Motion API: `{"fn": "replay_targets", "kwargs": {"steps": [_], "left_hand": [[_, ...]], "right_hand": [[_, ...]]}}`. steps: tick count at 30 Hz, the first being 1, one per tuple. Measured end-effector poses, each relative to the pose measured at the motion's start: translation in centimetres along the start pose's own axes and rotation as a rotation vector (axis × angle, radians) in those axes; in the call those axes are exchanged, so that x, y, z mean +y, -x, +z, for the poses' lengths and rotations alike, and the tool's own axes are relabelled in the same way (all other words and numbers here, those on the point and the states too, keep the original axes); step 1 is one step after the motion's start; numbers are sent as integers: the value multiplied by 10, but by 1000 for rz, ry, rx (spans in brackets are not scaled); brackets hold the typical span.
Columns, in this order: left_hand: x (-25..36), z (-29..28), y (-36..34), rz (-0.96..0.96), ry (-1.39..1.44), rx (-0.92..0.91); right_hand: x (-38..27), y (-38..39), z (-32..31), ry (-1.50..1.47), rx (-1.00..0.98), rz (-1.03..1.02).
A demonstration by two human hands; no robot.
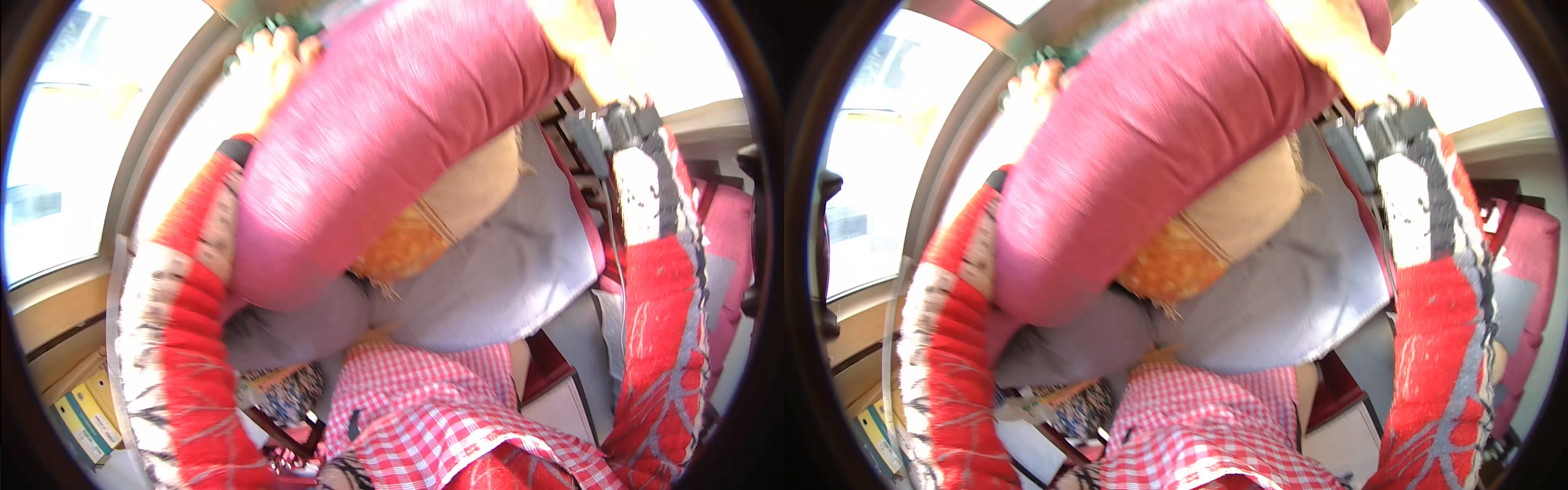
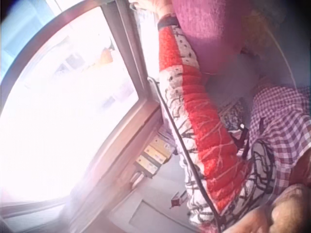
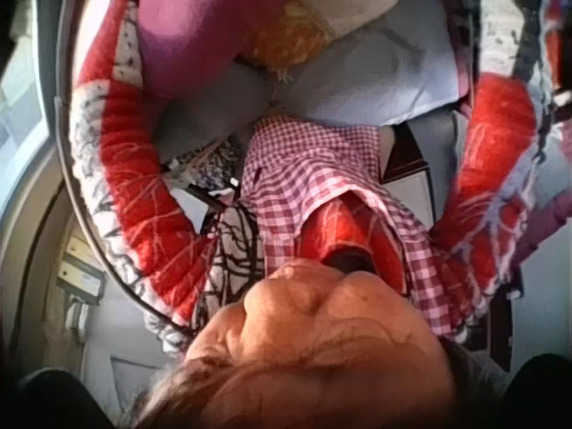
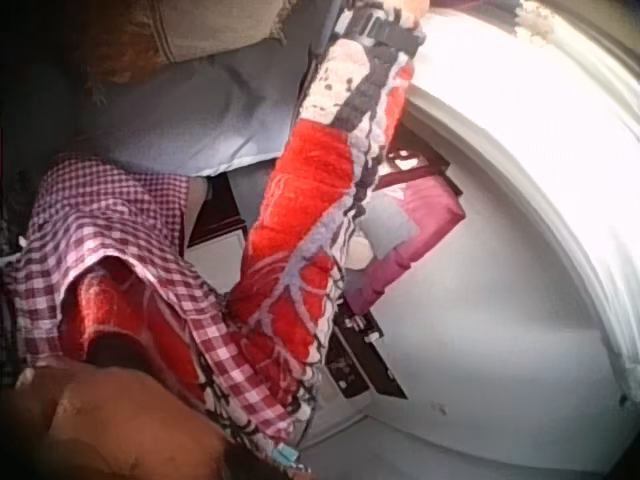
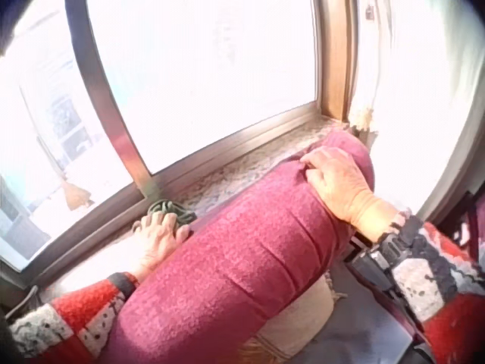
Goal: The person wipes a window sill and the armrests of a red sofa with a green cloth, then wipes the surface and edges of a nearby table. The person folds the cloth on the table and continues wiping the table and sofa armrests.
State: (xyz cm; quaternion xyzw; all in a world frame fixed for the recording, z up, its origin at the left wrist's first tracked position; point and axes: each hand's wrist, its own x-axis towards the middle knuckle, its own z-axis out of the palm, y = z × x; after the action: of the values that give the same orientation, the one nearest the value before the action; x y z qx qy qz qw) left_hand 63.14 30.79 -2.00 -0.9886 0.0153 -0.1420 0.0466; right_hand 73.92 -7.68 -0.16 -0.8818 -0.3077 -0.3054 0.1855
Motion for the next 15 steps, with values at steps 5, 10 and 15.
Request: {"fn": "replay_targets", "kwargs": {"steps": [5,10,15], "left_hand": [[23,-6,6,-125,116,124],[12,32,5,-168,164,161],[-8,31,7,-111,183,163]], "right_hand": [[-43,-31,-11,-102,-89,411],[-174,-49,31,-457,23,2],[-267,-24,82,-61,-207,117]]}}
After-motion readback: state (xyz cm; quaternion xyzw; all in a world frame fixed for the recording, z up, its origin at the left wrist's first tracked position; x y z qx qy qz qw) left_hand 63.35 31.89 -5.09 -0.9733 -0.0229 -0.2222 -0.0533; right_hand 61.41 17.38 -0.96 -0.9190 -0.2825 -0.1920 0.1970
